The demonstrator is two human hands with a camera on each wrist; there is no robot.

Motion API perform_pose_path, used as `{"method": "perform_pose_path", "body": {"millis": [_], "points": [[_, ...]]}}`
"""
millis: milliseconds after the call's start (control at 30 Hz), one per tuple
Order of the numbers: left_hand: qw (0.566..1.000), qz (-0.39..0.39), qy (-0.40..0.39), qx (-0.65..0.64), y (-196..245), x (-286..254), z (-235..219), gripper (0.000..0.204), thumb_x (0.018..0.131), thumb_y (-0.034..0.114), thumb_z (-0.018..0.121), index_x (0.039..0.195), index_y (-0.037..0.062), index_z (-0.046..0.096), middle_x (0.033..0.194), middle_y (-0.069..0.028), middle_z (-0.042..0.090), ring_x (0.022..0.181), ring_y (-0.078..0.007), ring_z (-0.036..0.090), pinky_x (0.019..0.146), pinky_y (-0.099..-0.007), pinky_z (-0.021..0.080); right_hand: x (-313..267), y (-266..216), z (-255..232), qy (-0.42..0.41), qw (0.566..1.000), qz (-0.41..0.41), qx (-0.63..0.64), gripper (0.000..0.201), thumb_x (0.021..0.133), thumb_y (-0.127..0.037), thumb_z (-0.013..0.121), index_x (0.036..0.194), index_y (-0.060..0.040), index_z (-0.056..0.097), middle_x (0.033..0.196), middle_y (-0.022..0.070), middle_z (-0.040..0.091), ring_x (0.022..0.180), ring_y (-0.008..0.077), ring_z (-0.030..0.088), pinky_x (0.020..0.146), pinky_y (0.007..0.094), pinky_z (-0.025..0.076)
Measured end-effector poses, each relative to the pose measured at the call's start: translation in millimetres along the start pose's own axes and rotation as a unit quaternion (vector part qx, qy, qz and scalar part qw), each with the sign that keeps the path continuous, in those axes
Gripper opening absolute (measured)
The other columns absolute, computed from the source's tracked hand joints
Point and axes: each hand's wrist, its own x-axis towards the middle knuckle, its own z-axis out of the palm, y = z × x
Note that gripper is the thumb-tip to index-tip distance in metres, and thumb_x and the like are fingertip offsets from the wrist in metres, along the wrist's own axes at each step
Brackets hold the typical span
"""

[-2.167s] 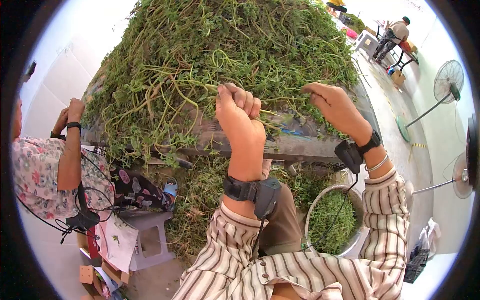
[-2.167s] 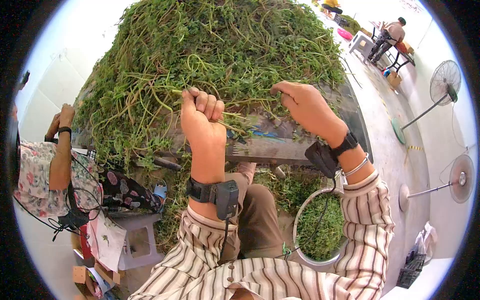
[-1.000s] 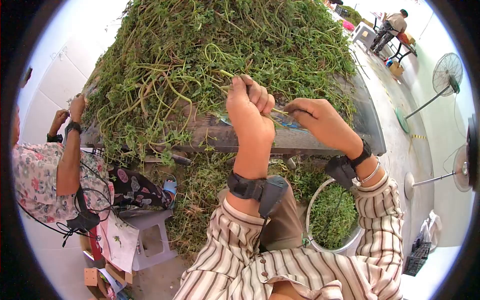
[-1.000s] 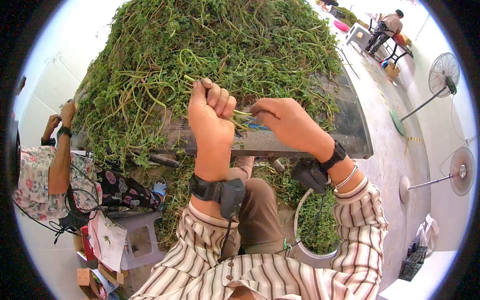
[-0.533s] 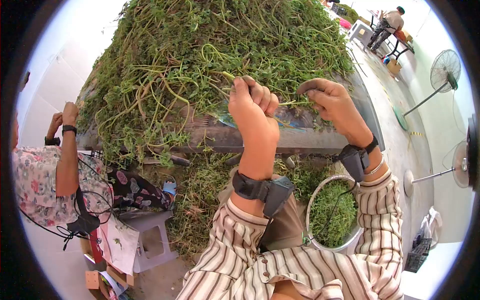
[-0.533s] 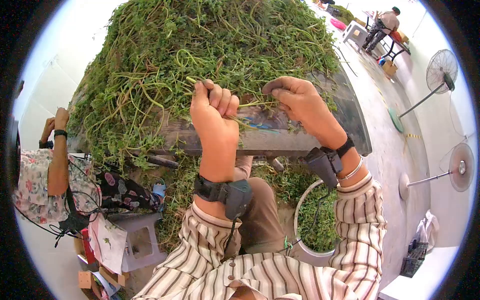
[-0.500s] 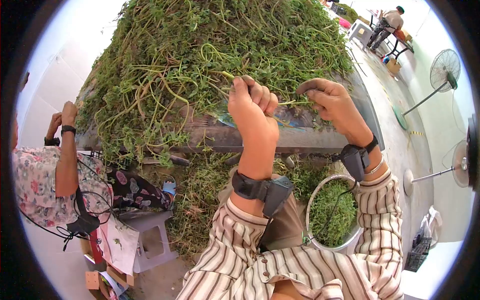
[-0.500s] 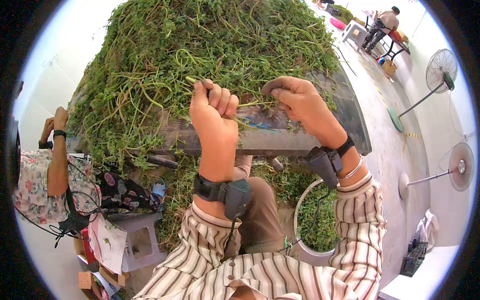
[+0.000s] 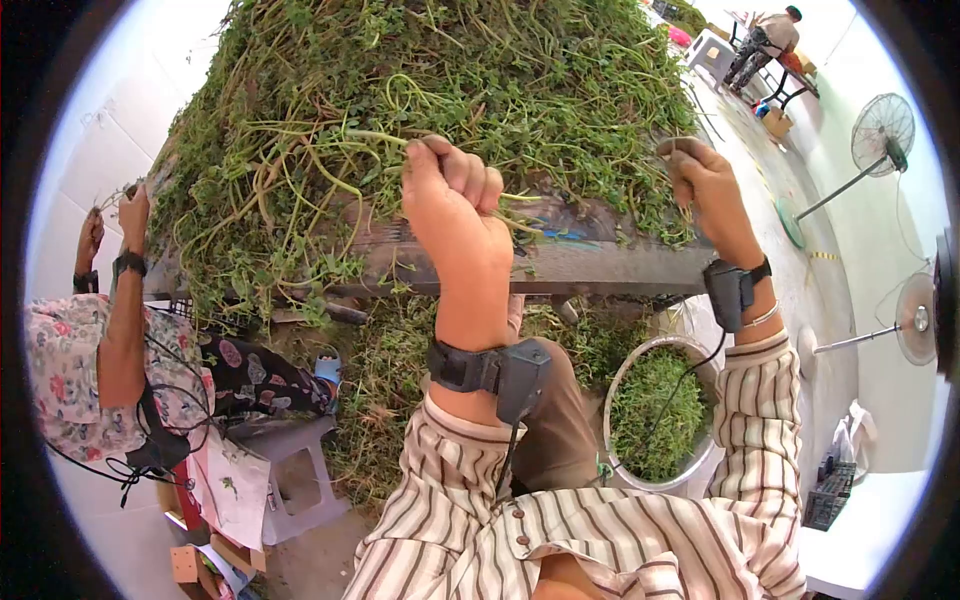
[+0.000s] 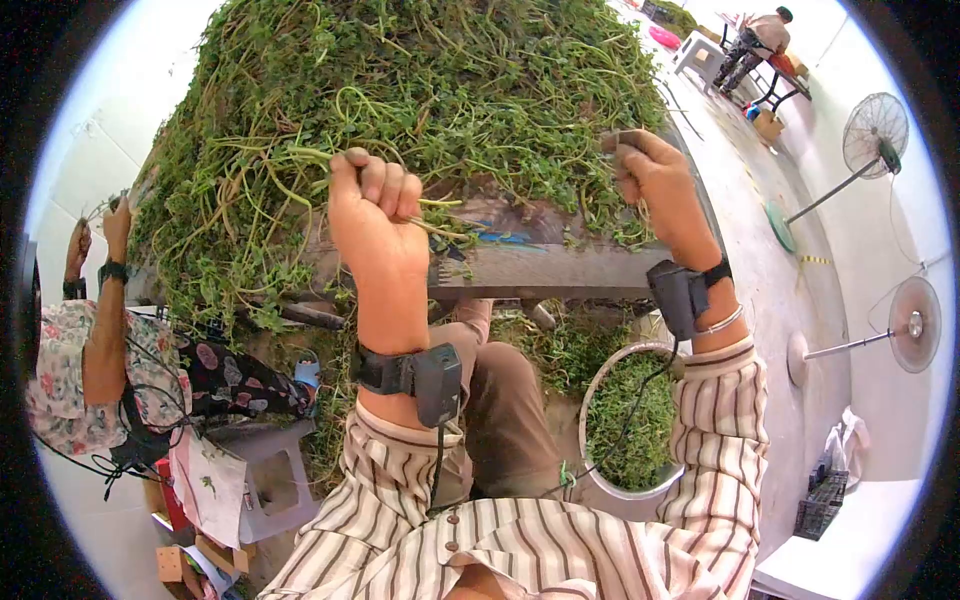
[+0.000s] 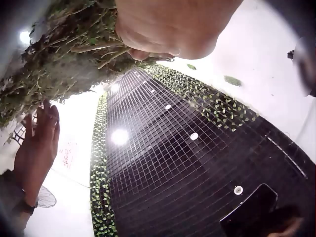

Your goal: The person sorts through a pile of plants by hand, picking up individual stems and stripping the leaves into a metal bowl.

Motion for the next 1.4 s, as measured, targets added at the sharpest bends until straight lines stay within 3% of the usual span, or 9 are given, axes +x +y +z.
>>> {"method": "perform_pose_path", "body": {"millis": [33,100,167,300,500,933,1233,1333,1400], "points": [[1.0,-0.015,-0.016,-0.004,-4,0,0,0.027,0.097,0.028,0.038,0.081,0.0074,0.046,0.057,0.0038,0.029,0.047,-0.0078,0.022,0.044,-0.0253,0.022,2,4,1,0.003,1.0,0.001,0.0,0.02,0.086,-0.013,0.053,0.1,0.0004,0.059,0.067,0.0013,0.051,0.055,0.0096,0.045,0.049,0.0214,0.036],[0.999,-0.046,-0.008,-0.02,-14,-5,2,0.025,0.097,0.027,0.037,0.083,0.0074,0.045,0.059,0.0028,0.031,0.049,-0.0083,0.025,0.046,-0.0255,0.025,5,15,14,0.035,0.924,-0.26,-0.28,0.025,0.086,-0.016,0.054,0.104,-0.0005,0.059,0.082,0.0093,0.06,0.072,0.0208,0.056,0.068,0.0294,0.045],[0.996,-0.081,-0.015,-0.023,-22,-9,5,0.025,0.097,0.027,0.038,0.084,0.0076,0.045,0.059,0.0021,0.032,0.049,-0.0091,0.026,0.047,-0.0263,0.026,-5,-1,32,0.049,0.899,-0.287,-0.327,0.027,0.085,-0.019,0.055,0.105,-0.0009,0.059,0.094,0.0133,0.062,0.087,0.0259,0.056,0.079,0.0337,0.043],[0.992,-0.121,-0.037,0.004,-38,-23,17,0.024,0.097,0.026,0.037,0.084,0.0071,0.045,0.06,0.0021,0.031,0.052,-0.0098,0.027,0.05,-0.0263,0.029,-30,-26,73,-0.098,0.96,-0.227,-0.134,0.029,0.083,-0.024,0.058,0.096,0.0022,0.059,0.085,0.0178,0.06,0.076,0.0281,0.056,0.068,0.0332,0.044],[0.988,-0.101,-0.092,0.067,-44,-32,20,0.023,0.097,0.025,0.037,0.084,0.007,0.044,0.062,0.0022,0.032,0.054,-0.0106,0.029,0.053,-0.0264,0.03,-51,-19,79,-0.167,0.966,-0.135,-0.142,0.034,0.081,-0.03,0.06,0.083,0.004,0.056,0.069,0.023,0.053,0.061,0.0329,0.052,0.056,0.0394,0.042],[0.965,-0.18,-0.172,0.076,-56,-36,12,0.021,0.096,0.02,0.038,0.089,0.0039,0.048,0.074,-0.0054,0.049,0.072,-0.0196,0.052,0.084,-0.0397,0.046,-118,8,37,-0.006,0.97,-0.162,-0.179,0.021,0.086,-0.015,0.053,0.078,0.0023,0.046,0.065,0.0216,0.042,0.059,0.0383,0.039,0.053,0.0399,0.036],[0.969,-0.142,-0.15,0.138,-59,-39,11,0.022,0.095,0.022,0.042,0.088,0.003,0.05,0.071,-0.0053,0.05,0.065,-0.0172,0.052,0.072,-0.0372,0.05,-201,45,-5,0.021,0.99,0.028,-0.139,0.021,0.088,-0.015,0.05,0.077,0.0017,0.044,0.06,0.0138,0.037,0.054,0.0231,0.039,0.052,0.0359,0.034],[0.973,-0.136,-0.093,0.163,-51,-34,12,0.024,0.095,0.024,0.044,0.084,0.0043,0.051,0.066,-0.0022,0.046,0.06,-0.0146,0.047,0.069,-0.0351,0.047,-227,64,-16,-0.062,0.985,0.078,-0.14,0.024,0.089,-0.018,0.048,0.075,0.0015,0.046,0.059,0.0112,0.041,0.055,0.0198,0.041,0.053,0.0337,0.035],[0.977,-0.127,-0.104,0.137,-46,-30,6,0.025,0.095,0.025,0.044,0.083,0.0049,0.051,0.064,-0.0014,0.043,0.058,-0.0136,0.044,0.067,-0.0342,0.045,-242,78,-19,-0.115,0.964,0.19,-0.143,0.026,0.091,-0.019,0.046,0.073,-0.0011,0.049,0.057,-0.0019,0.043,0.054,0.0088,0.042,0.051,0.0246,0.036]]}}
